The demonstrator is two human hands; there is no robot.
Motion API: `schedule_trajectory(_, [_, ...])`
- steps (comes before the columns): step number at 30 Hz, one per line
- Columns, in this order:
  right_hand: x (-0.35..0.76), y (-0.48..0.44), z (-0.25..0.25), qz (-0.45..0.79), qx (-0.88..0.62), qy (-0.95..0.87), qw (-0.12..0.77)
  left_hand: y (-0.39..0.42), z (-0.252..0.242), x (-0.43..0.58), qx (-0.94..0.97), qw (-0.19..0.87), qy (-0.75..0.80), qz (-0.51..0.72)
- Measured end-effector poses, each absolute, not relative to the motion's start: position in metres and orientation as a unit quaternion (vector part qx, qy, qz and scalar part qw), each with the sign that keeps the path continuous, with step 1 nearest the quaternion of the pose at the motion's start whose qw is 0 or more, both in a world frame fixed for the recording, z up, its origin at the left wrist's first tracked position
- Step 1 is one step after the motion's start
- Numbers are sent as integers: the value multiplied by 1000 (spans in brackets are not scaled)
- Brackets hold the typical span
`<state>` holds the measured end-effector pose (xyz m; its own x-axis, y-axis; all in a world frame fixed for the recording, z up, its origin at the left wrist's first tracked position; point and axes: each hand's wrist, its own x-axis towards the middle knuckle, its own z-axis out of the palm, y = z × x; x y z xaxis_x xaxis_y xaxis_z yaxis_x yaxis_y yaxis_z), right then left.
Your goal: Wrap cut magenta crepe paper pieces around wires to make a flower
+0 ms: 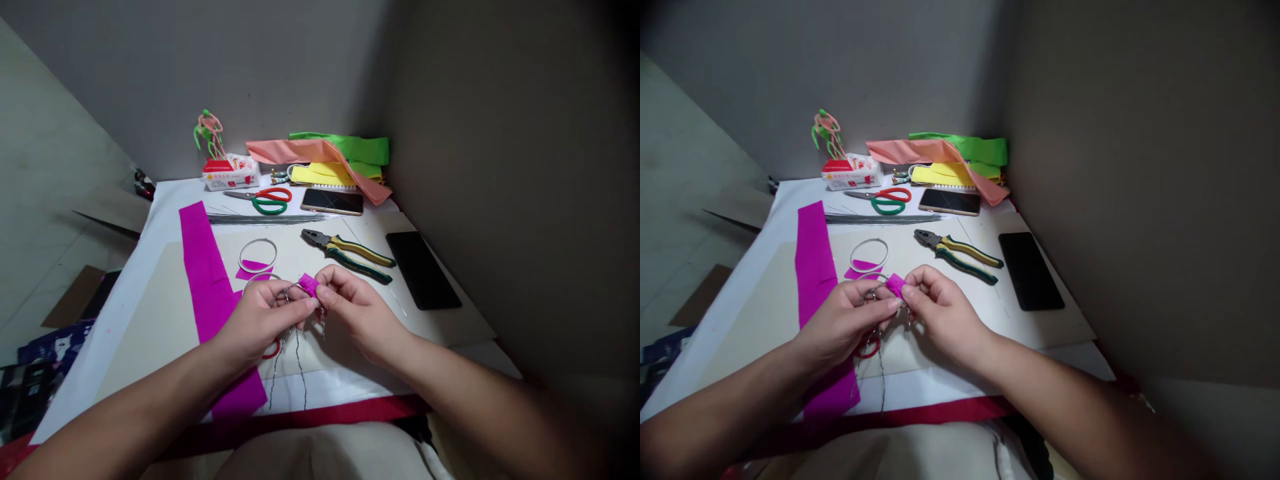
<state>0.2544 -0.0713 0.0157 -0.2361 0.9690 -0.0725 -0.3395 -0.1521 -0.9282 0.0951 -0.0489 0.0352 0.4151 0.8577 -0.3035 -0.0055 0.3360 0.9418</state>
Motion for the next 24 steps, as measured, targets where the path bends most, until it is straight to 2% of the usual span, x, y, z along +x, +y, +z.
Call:
schedule_trajectory(8, [255,-70,16,643,-389,-432,498,-50,30,95,485,680,445,324])
schedule_trajectory(14, [255,-69,19,679,-379,-392,492,-52,35,98,497,664,456,324])
schedule_trajectory(20, [254,-74,18,614,-382,-397,565,-54,39,101,520,618,487,333])
schedule_trajectory(24, [253,-74,19,621,-376,-396,562,-54,38,101,525,607,488,342])
